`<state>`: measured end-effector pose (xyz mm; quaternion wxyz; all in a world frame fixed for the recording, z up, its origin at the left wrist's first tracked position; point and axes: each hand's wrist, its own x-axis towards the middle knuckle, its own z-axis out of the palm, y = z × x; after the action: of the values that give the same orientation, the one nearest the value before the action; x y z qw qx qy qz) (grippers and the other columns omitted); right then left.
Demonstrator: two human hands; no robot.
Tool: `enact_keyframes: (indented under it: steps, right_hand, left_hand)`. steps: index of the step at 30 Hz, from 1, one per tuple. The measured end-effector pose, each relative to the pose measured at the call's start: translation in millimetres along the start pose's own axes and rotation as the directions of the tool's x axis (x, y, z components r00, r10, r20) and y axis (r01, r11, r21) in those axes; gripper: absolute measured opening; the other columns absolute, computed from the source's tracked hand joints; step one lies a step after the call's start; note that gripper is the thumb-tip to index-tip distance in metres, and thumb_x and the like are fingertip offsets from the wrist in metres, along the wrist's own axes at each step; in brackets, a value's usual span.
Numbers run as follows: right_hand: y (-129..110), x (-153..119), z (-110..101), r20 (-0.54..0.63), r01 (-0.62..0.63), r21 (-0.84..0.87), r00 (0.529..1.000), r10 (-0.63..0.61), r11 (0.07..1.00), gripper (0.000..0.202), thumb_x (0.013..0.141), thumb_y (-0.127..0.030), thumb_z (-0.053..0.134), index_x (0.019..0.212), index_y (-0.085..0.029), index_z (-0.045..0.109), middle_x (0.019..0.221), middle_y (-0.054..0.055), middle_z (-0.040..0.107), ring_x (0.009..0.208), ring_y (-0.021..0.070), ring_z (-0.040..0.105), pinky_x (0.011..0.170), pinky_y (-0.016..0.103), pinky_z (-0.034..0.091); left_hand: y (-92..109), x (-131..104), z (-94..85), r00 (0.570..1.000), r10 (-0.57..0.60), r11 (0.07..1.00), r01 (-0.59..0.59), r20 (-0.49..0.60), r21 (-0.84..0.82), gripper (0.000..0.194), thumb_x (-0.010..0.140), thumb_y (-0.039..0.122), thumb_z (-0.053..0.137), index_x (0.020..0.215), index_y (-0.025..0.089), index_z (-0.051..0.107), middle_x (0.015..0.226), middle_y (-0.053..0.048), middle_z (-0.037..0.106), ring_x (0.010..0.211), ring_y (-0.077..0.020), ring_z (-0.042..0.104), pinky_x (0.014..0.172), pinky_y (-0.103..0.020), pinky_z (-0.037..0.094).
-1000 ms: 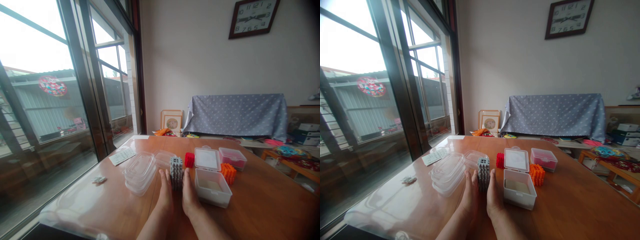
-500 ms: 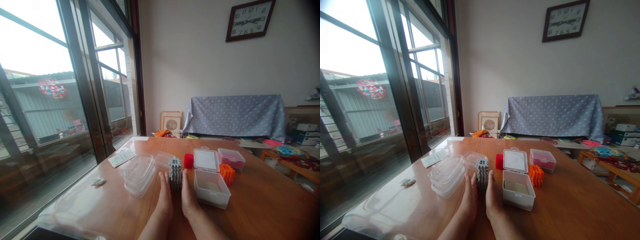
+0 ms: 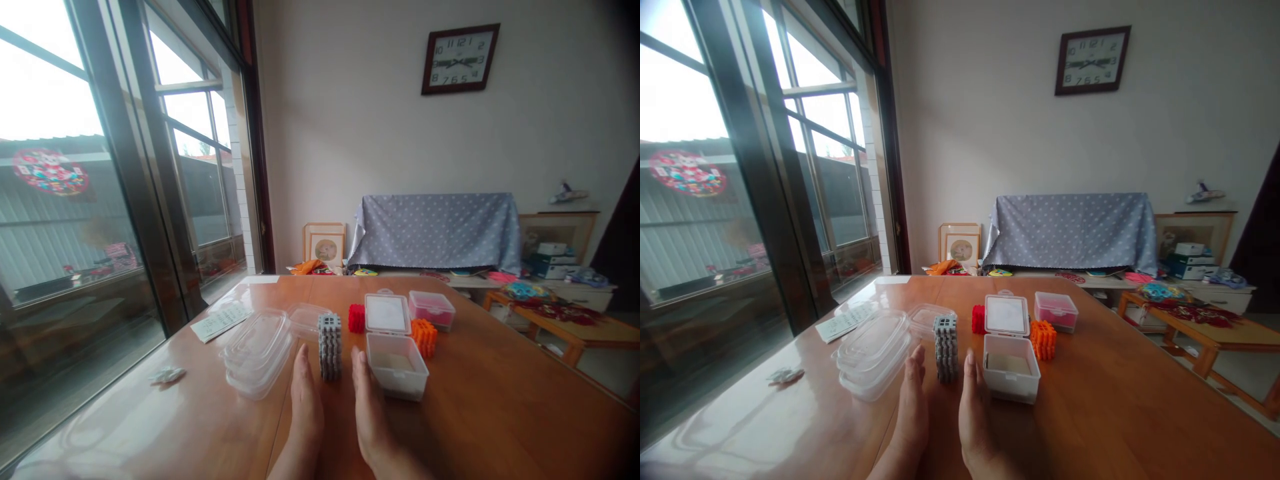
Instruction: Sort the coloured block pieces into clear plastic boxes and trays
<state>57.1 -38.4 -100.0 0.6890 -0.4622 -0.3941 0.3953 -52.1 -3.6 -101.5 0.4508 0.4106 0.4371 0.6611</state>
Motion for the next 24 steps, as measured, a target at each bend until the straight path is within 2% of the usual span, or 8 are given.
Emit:
enact_keyframes:
  steps: [2,4,7,9,12,15,19,24]
  right_hand:
    - [-17,-12,-14,0.001,-0.031,-0.008,1.0,0.031,1.0,0.071,0.094,-0.072,0.045,0.151,-0.028,0.052,0.16,0.0,0.043,0.152,0.0274,0.033,0.126,0.045,0.031]
    - [-36,-21,-30,0.037,-0.047,-0.027,0.998,0.048,0.999,0.064,0.096,-0.068,0.047,0.149,-0.032,0.054,0.16,-0.002,0.044,0.152,0.0267,0.034,0.126,0.044,0.03]
    - [-59,-23,-57,0.007,0.072,-0.053,0.997,-0.072,0.996,0.056,0.098,-0.062,0.05,0.142,-0.029,0.06,0.154,0.004,0.053,0.142,0.0287,0.049,0.12,0.044,0.038]
    - [-71,-15,-77,-0.061,0.142,-0.049,0.988,-0.145,0.989,0.051,0.098,-0.061,0.052,0.131,-0.026,0.067,0.137,0.009,0.067,0.122,0.0294,0.064,0.104,0.043,0.051]
    - [-82,11,-106,-0.178,0.201,-0.091,0.96,-0.214,0.975,0.042,0.095,-0.059,0.057,0.104,-0.021,0.073,0.1,0.008,0.077,0.091,0.0233,0.07,0.085,0.035,0.056]
    - [-91,48,-126,-0.243,0.207,-0.1,0.944,-0.225,0.973,0.042,0.088,-0.06,0.066,0.081,-0.019,0.07,0.069,0.002,0.068,0.066,0.0165,0.063,0.065,0.028,0.052]
    - [-101,94,-136,-0.335,0.243,-0.089,0.906,-0.258,0.966,0.048,0.081,-0.065,0.07,0.066,-0.02,0.061,0.053,-0.002,0.057,0.049,0.0121,0.051,0.048,0.025,0.042]
    - [-95,123,-136,-0.347,0.288,-0.052,0.893,-0.288,0.956,0.051,0.083,-0.067,0.066,0.064,-0.021,0.057,0.051,-0.004,0.051,0.046,0.0107,0.045,0.046,0.024,0.038]
  left_hand:
    - [6,-6,-1.9,0.986,0.164,0.979,-0.158,-0.036,0.129,0.061,0.103,0.061,0.036,0.14,0.017,0.056,0.149,-0.013,0.054,0.143,-0.0281,0.046,0.123,-0.045,0.032]
    - [13,-14,-1.7,0.943,0.333,0.913,-0.316,-0.023,0.259,0.051,0.103,0.057,0.041,0.128,0.018,0.061,0.132,-0.014,0.063,0.127,-0.0287,0.058,0.112,-0.047,0.045]
    - [20,-30,4.1,0.845,0.524,0.776,-0.526,0.11,0.349,0.032,0.099,0.043,0.056,0.122,0.021,0.061,0.117,-0.011,0.066,0.107,-0.0252,0.065,0.094,-0.041,0.055]
    - [20,-39,12.0,0.759,0.611,0.678,-0.648,0.226,0.347,0.026,0.098,0.032,0.06,0.123,0.023,0.06,0.115,-0.01,0.065,0.106,-0.0242,0.065,0.092,-0.039,0.055]
    - [18,-47,29.6,0.664,0.638,0.581,-0.748,0.391,0.321,0.026,0.097,0.021,0.058,0.123,0.024,0.057,0.115,-0.009,0.064,0.11,-0.0236,0.063,0.094,-0.039,0.053]
    - [20,-49,51.2,0.624,0.594,0.53,-0.778,0.508,0.336,0.026,0.097,0.018,0.056,0.123,0.024,0.055,0.114,-0.009,0.064,0.109,-0.0238,0.062,0.094,-0.04,0.052]
    - [26,-49,78.7,0.579,0.556,0.414,-0.815,0.597,0.405,0.026,0.095,0.018,0.055,0.121,0.023,0.056,0.116,-0.011,0.065,0.108,-0.0271,0.061,0.092,-0.044,0.049]
    - [20,-47,98.0,0.496,0.581,0.256,-0.864,0.646,0.433,0.03,0.091,0.018,0.057,0.121,0.023,0.058,0.116,-0.011,0.068,0.11,-0.0291,0.061,0.095,-0.047,0.042]
